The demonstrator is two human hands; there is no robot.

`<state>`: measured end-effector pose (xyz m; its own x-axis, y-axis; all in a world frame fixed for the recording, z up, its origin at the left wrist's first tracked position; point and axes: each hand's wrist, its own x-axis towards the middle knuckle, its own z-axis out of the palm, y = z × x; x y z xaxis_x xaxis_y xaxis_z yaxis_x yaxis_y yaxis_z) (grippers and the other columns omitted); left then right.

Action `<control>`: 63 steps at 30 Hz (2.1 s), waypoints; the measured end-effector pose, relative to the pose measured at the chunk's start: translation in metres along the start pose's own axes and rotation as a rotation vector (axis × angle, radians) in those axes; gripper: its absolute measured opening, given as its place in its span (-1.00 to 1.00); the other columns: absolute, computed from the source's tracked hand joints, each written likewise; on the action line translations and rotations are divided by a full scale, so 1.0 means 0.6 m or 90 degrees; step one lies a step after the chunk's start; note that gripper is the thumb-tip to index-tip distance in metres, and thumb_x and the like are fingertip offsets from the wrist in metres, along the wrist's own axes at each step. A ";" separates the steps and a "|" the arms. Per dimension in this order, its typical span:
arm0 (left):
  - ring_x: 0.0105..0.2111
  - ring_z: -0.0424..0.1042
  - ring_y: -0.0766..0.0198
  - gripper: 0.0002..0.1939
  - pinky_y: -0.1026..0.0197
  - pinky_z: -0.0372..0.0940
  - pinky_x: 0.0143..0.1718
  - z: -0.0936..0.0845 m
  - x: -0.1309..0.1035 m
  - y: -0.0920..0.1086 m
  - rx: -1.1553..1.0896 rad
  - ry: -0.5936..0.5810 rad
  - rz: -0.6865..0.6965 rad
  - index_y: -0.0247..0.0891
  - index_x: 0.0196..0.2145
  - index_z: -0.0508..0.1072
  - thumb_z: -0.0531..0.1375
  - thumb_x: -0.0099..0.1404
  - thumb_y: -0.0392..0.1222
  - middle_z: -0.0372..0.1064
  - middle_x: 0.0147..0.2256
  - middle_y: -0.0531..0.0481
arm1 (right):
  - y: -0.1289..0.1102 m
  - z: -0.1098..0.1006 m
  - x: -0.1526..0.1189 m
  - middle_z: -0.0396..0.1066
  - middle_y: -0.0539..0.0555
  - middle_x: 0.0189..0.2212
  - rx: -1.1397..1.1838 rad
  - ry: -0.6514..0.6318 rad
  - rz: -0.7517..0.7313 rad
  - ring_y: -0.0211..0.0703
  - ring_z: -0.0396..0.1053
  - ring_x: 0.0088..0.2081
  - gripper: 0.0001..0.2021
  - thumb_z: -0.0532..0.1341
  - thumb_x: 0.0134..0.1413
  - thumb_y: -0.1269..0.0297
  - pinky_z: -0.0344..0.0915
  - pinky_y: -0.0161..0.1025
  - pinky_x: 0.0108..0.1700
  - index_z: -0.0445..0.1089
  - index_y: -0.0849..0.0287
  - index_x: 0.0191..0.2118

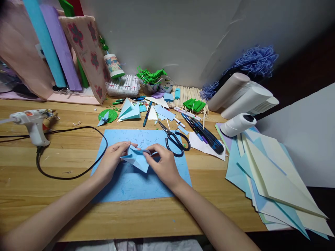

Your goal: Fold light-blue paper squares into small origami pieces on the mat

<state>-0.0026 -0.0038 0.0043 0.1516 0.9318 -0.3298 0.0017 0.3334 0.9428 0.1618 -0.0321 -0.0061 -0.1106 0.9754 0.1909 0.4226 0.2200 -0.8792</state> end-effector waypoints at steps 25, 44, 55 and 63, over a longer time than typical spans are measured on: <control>-0.46 0.31 0.30 -0.90 0.30 0.12 -0.41 0.005 -0.026 0.001 0.551 -0.064 0.324 -0.23 -0.47 0.29 0.05 0.18 -0.22 0.36 -0.46 0.04 | 0.011 0.008 0.008 0.25 -0.07 -0.58 0.237 -0.053 0.180 -0.33 0.21 -0.52 -0.78 0.23 -0.07 0.17 0.16 -0.38 -0.48 0.26 0.20 -0.50; -0.52 0.36 0.38 -0.71 0.35 0.25 -0.47 -0.007 0.003 -0.006 0.075 -0.182 -0.024 -0.35 -0.43 0.37 0.34 -0.13 -0.24 0.37 -0.51 0.03 | 0.008 0.003 0.008 0.27 -0.05 -0.54 0.197 -0.115 0.162 -0.32 0.21 -0.48 -0.82 0.19 -0.03 0.22 0.13 -0.37 -0.45 0.29 0.22 -0.49; -0.57 0.31 0.41 -0.81 0.36 0.21 -0.51 -0.011 0.007 -0.009 0.099 -0.185 -0.015 -0.36 -0.49 0.45 0.30 -0.07 -0.19 0.35 -0.59 0.06 | 0.009 0.004 0.007 0.28 -0.04 -0.55 0.170 -0.092 0.169 -0.30 0.22 -0.49 -0.80 0.21 -0.04 0.18 0.15 -0.35 -0.45 0.29 0.21 -0.48; -0.57 0.30 0.40 -0.80 0.35 0.21 -0.49 -0.011 0.005 0.005 0.087 -0.186 -0.056 -0.36 -0.52 0.47 0.31 -0.09 -0.16 0.35 -0.62 0.08 | 0.004 -0.001 0.009 0.29 -0.03 -0.53 0.188 -0.108 0.158 -0.30 0.23 -0.47 -0.81 0.21 -0.03 0.19 0.16 -0.36 -0.44 0.30 0.21 -0.49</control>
<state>-0.0088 0.0007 0.0061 0.4214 0.8137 -0.4003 0.1561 0.3697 0.9159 0.1628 -0.0263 -0.0068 -0.1955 0.9760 -0.0959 0.1819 -0.0600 -0.9815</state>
